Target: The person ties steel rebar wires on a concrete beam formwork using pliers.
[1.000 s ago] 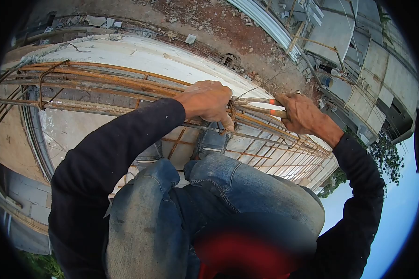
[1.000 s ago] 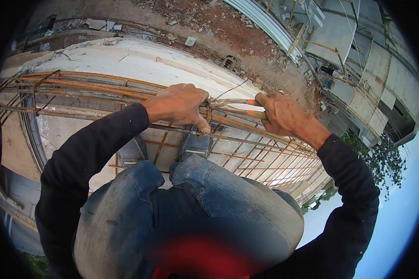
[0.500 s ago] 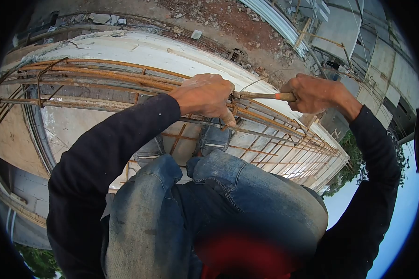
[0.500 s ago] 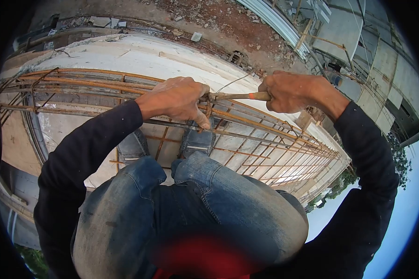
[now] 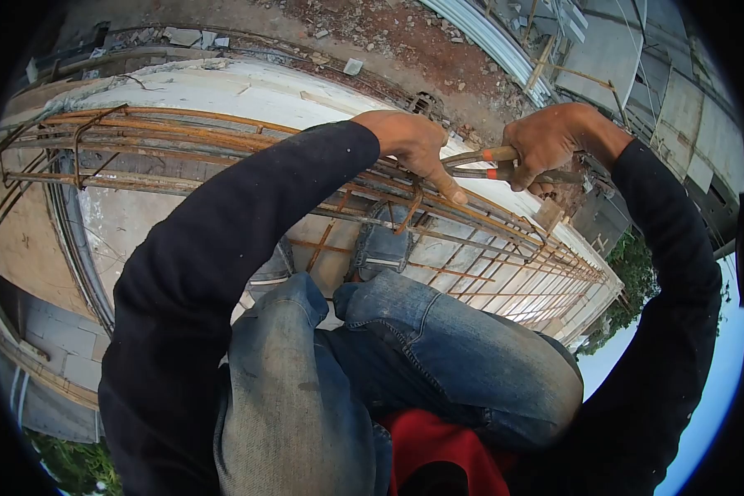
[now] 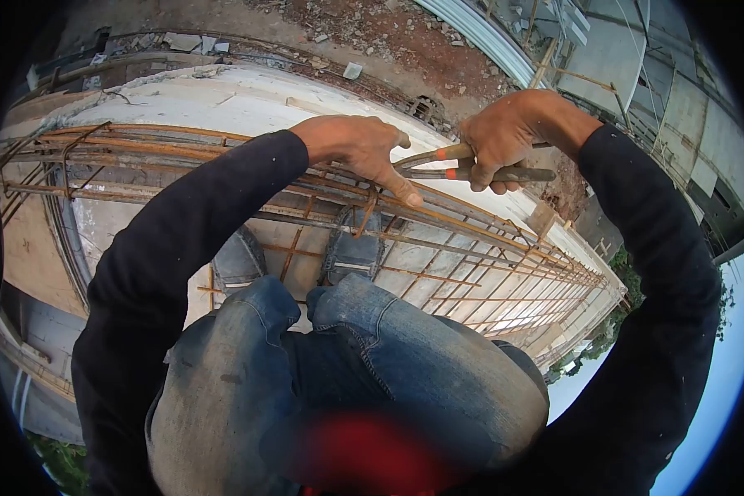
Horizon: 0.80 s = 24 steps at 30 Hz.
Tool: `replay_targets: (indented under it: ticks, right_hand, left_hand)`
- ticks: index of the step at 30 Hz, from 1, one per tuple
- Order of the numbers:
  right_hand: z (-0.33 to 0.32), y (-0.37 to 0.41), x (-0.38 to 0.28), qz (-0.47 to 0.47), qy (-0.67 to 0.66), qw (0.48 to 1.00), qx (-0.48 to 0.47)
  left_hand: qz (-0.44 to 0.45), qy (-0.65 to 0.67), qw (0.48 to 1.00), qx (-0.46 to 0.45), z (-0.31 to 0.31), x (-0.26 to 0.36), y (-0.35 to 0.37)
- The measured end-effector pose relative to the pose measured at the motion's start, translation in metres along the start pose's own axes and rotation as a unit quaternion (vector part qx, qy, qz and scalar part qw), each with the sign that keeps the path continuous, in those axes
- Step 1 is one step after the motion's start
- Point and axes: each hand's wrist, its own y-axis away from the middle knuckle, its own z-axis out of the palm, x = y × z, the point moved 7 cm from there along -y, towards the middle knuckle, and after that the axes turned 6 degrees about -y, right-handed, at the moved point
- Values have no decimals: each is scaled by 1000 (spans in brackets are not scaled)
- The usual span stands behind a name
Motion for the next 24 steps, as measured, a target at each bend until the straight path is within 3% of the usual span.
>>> replay_targets:
  ticks: [2, 3, 5, 6, 8, 11, 12, 14, 15, 17, 19, 22, 23, 24]
  right_hand:
    - [0, -4, 5, -4, -20, 1000, -5]
    - [1, -5, 6, -10, -43, 999, -9]
    - [1, -5, 8, 3, -56, 998, 0]
    - [1, -6, 6, -13, -61, 998, -18]
    - [2, -4, 2, -29, -69, 997, -32]
    - [5, 21, -9, 24, -20, 999, 12]
    - [-6, 36, -15, 26, 126, 978, 167]
    - [3, 61, -25, 22, 378, 816, 437]
    - [12, 48, -5, 26, 376, 816, 439]
    - [26, 57, 0, -82, 498, 576, 643]
    - [16, 56, 9, -127, 483, 563, 659]
    - [-8, 42, 9, -96, 428, 701, 563]
    - [-7, 49, -1, -98, 426, 699, 566]
    - [-3, 51, -5, -54, 412, 730, 543]
  left_hand:
    - [-15, -41, 994, -104, 3, 19, -6]
    - [-13, -41, 993, -106, 3, 27, -14]
    - [100, 17, 994, -47, -7, 51, -26]
    - [101, 18, 993, -49, 0, 50, -27]
    - [139, 241, 959, -55, 9, 55, -28]
    - [114, 190, 975, -19, 2, 54, -27]
    - [115, 193, 974, -23, 5, 52, -28]
    - [103, 364, 925, -45, 3, 42, -27]
    - [105, 361, 925, -47, 2, 39, -26]
    - [143, 453, 875, -94, 5, 40, -27]
    - [136, 466, 867, -109, 7, 39, -34]
    - [137, 460, 871, -105, 1, 31, -29]
    - [114, 305, 945, -23, -12, 21, -19]
    - [90, 140, 985, 53, -28, 18, -2]
